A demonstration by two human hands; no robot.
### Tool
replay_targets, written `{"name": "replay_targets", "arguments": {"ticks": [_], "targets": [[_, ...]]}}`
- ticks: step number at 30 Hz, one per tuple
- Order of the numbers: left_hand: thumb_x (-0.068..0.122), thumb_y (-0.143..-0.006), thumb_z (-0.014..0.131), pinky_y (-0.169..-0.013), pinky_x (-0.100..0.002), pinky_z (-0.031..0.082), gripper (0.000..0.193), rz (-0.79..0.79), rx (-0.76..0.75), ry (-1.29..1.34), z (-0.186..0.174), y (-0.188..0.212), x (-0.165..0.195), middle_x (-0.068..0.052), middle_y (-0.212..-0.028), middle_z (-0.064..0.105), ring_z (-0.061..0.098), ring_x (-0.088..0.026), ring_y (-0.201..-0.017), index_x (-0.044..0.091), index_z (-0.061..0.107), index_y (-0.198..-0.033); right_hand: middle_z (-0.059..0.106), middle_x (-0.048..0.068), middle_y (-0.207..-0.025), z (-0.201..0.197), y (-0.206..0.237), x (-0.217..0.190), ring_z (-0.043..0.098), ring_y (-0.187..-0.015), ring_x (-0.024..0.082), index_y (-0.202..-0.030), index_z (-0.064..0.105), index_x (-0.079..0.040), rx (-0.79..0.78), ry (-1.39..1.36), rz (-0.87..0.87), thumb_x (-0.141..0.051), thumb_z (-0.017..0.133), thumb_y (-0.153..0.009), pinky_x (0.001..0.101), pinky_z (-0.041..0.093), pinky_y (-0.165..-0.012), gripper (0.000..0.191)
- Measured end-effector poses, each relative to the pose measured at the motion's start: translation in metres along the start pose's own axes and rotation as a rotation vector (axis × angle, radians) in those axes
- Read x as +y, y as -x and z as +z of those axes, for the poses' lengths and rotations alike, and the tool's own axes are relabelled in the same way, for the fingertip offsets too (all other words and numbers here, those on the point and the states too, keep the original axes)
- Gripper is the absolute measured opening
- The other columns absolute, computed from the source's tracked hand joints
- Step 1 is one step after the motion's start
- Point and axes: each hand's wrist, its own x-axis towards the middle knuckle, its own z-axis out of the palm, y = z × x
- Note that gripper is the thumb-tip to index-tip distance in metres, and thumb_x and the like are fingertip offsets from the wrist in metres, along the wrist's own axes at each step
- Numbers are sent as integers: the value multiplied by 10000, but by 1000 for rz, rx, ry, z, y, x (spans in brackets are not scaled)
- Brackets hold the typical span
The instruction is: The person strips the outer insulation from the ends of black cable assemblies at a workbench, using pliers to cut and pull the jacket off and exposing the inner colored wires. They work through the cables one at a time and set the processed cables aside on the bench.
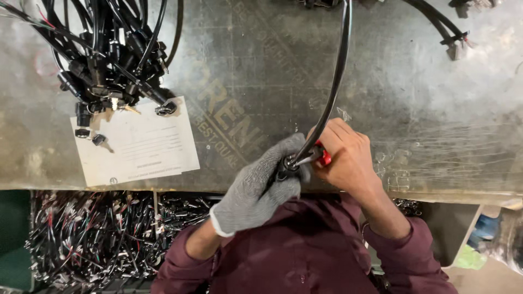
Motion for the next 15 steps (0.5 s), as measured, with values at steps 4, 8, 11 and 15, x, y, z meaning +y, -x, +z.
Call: {"name": "replay_targets", "arguments": {"ticks": [4,8,11,15], "targets": [[83,-962,735,-979,-352,566,628,192,233,-363,10,-3,-10,-171,-1363,666,709,-256,-1145,8,458,-1521,631,61,-932,-1,-3,-12,644,-909,276,-951,621,-90,9,17,53,-115,811,-675,394,504,-693,336],[66,-912,764,-981,-397,547,674,313,302,-557,17,-2,-14,-201,-1351,642,666,-386,-1167,13,451,-1507,658,51,-927,-2,-6,-17,657,-838,269,-915,619,-77,91,-37,-23,-176,839,-753,382,500,-641,291],[53,-918,767,-928,-401,553,677,273,296,-516,22,0,-16,-176,-1269,664,669,-383,-1099,3,451,-1514,658,60,-888,0,-6,-16,654,-765,275,-873,608,-60,136,-20,-56,-236,861,-805,378,494,-610,316],[108,-917,768,-861,-429,521,675,227,353,-690,26,2,-17,-142,-1132,667,639,-355,-1000,10,458,-1509,634,73,-802,-1,0,-16,660,-735,280,-850,618,-59,160,93,-34,-326,891,-823,387,498,-609,382]]}}
